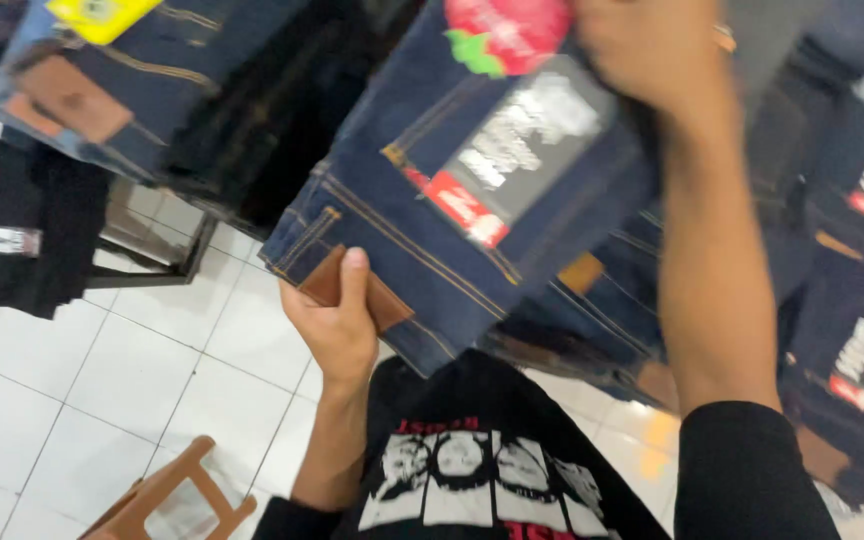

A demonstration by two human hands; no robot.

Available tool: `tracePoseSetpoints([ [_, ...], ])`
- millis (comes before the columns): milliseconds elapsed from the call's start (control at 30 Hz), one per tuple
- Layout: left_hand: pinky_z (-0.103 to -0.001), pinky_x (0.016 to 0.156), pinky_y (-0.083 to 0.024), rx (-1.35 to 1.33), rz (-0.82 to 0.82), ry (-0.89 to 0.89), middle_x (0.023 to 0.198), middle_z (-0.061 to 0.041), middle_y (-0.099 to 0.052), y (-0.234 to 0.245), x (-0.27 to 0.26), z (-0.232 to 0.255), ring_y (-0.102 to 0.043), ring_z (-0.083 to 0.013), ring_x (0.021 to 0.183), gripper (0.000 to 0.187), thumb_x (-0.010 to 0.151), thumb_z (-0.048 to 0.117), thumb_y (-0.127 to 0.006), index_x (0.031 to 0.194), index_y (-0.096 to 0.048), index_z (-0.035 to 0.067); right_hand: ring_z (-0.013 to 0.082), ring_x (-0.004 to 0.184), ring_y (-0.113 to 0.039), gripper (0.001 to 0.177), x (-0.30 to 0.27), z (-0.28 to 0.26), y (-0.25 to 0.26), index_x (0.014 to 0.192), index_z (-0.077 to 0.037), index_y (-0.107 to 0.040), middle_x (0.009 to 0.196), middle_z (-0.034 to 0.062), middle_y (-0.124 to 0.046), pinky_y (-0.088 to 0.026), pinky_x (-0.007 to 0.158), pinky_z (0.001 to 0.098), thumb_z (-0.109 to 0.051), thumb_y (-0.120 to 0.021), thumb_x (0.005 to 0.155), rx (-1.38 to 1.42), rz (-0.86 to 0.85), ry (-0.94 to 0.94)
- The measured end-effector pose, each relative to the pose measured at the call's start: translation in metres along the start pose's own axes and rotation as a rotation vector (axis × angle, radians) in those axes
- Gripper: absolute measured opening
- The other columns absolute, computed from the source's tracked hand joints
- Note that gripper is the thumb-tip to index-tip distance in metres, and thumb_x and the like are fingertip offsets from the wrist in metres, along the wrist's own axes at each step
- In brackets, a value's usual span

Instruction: Folding and stacking pairs of jeans in a clothing store.

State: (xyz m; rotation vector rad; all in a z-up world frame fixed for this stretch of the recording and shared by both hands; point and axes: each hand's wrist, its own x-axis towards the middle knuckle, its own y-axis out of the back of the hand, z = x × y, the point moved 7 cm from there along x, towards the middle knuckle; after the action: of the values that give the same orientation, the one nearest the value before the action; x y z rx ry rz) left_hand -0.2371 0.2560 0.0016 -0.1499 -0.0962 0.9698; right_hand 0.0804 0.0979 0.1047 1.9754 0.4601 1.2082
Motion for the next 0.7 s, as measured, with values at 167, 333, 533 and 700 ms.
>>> tracePoseSetpoints([
  [167, -0.033, 0.096, -0.055, 0.058, 0.162, -0.022, 0.114, -0.014, -0.063, 0.055, 0.061, -0.066, -0.066, -0.0204, 0.101, 0.035, 0.099, 0.012, -0.065, 0.126, -0.047, -0.002, 0.0263, 0.053, -0.066, 0.030, 0.065, -0.034, -0.175, 0.097, 0.002, -0.075, 0.078, 0.0158, -0.077, -0.051, 0.045, 0.0373, -0.027, -0.071, 0.103, 0.144, -0.054, -0.019],
  [333, -0.033, 0.084, -0.058, -0.006, 0.198, 0.182, 0.105, -0.011, -0.065, 0.071, 0.071, -0.199, -0.067, -0.0184, 0.089, 0.034, 0.097, 0.020, -0.067, 0.122, -0.053, 0.002, 0.0419, 0.080, -0.067, 0.067, 0.030, 0.017, -0.317, 0.091, 0.002, -0.071, 0.090, 0.0195, -0.072, -0.053, 0.073, 0.0504, -0.065, -0.066, 0.100, 0.008, -0.472, -0.302],
  [533, -0.063, 0.119, -0.030, 0.239, 0.062, 0.432, 0.153, -0.033, -0.041, 0.062, 0.077, -0.257, -0.037, -0.0494, 0.144, 0.070, 0.102, 0.030, -0.067, 0.155, -0.033, 0.000, 0.0408, 0.116, -0.067, 0.062, -0.086, 0.090, -0.396, 0.137, -0.019, -0.060, 0.117, 0.0220, -0.072, -0.053, 0.095, 0.0599, -0.068, -0.053, 0.100, -0.201, -0.893, -0.718],
  [700, -0.050, 0.107, -0.049, 0.212, 0.007, 0.458, 0.140, -0.020, -0.062, 0.071, 0.078, -0.259, -0.059, -0.0353, 0.130, 0.052, 0.105, 0.025, -0.062, 0.148, -0.038, 0.009, 0.0378, 0.105, -0.072, 0.055, -0.111, 0.101, -0.418, 0.119, -0.013, -0.061, 0.104, 0.0172, -0.074, -0.045, 0.092, 0.0636, -0.064, -0.045, 0.105, -0.255, -0.698, -0.604],
])
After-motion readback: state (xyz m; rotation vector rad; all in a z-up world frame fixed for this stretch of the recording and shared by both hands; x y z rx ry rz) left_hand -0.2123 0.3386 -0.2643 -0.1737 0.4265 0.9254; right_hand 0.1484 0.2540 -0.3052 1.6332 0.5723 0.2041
